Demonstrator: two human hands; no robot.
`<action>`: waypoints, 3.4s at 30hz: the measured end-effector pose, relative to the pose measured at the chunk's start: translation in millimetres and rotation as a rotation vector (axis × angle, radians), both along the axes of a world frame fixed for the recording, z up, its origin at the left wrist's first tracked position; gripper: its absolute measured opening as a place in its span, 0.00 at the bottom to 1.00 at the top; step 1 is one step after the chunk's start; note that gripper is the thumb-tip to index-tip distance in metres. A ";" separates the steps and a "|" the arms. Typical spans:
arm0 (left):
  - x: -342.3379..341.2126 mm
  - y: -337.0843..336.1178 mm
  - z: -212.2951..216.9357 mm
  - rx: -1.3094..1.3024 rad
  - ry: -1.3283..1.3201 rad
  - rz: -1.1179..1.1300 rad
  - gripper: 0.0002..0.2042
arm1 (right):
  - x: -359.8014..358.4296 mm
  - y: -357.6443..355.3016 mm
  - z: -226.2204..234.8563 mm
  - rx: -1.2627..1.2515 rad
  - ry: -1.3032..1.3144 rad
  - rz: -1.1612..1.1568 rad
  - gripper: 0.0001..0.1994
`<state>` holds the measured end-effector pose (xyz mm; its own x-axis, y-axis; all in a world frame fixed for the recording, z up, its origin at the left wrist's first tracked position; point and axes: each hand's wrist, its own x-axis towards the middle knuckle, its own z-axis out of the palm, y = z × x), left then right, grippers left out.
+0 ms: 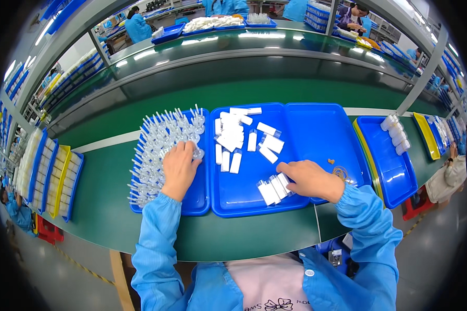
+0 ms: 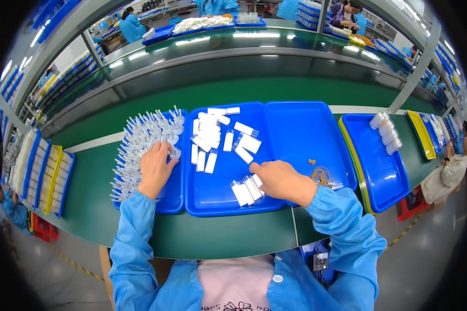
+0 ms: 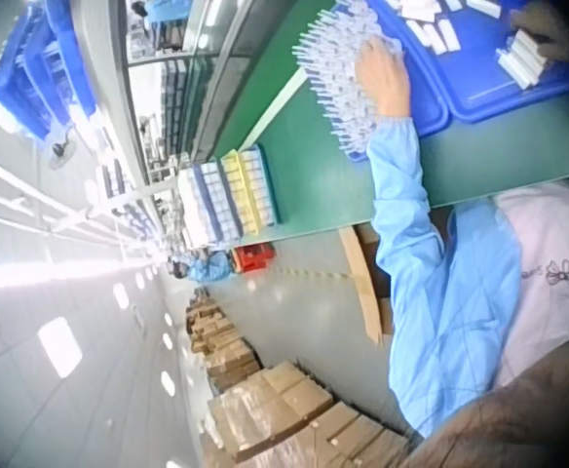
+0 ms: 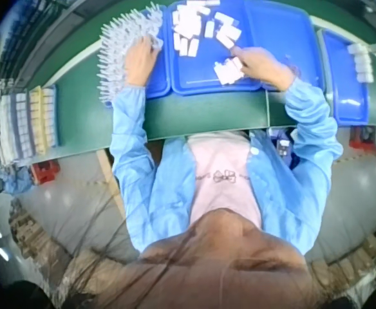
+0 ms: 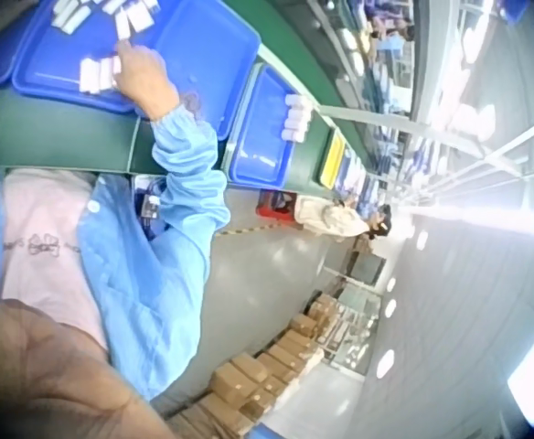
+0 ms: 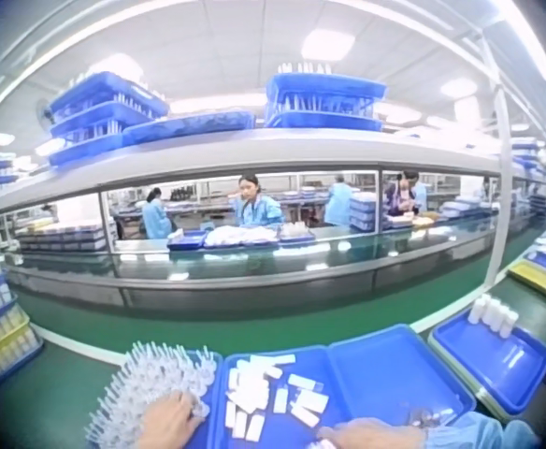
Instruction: Assembling plastic medical swab components into sets and securing them with rubber bands.
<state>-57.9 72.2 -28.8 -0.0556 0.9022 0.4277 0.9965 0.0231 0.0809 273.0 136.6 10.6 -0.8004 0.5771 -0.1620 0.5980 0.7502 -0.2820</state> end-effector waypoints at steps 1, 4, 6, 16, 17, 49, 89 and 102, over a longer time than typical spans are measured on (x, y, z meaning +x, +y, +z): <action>0.6 -0.1 0.4 0.002 0.009 0.007 0.17 | 3.3 -5.7 0.9 0.053 0.018 0.037 0.21; 5.5 1.1 2.1 0.082 0.070 -0.002 0.12 | 11.1 -21.9 -5.3 0.224 0.072 0.119 0.20; 5.6 2.7 1.8 0.231 0.156 -0.036 0.08 | 11.0 -27.0 -11.7 0.353 0.108 0.147 0.20; 23.7 -43.8 39.6 0.297 -0.297 0.014 0.04 | 13.6 -22.2 -19.7 0.351 0.178 0.021 0.18; 28.2 -52.1 40.2 0.302 -0.472 -0.007 0.04 | 16.2 -19.6 -21.6 0.314 0.228 -0.024 0.18; 125.8 -129.1 27.4 -0.312 -1.821 -0.484 0.06 | 11.1 -59.3 -4.0 -1.135 1.280 -0.416 0.11; 132.0 -132.7 20.0 -0.162 -1.719 -0.562 0.08 | -1.0 -56.3 6.0 -1.240 1.226 -0.356 0.12; 137.4 -129.4 29.1 -0.129 -1.747 -0.436 0.07 | 3.6 -49.1 2.4 -1.162 1.248 -0.396 0.11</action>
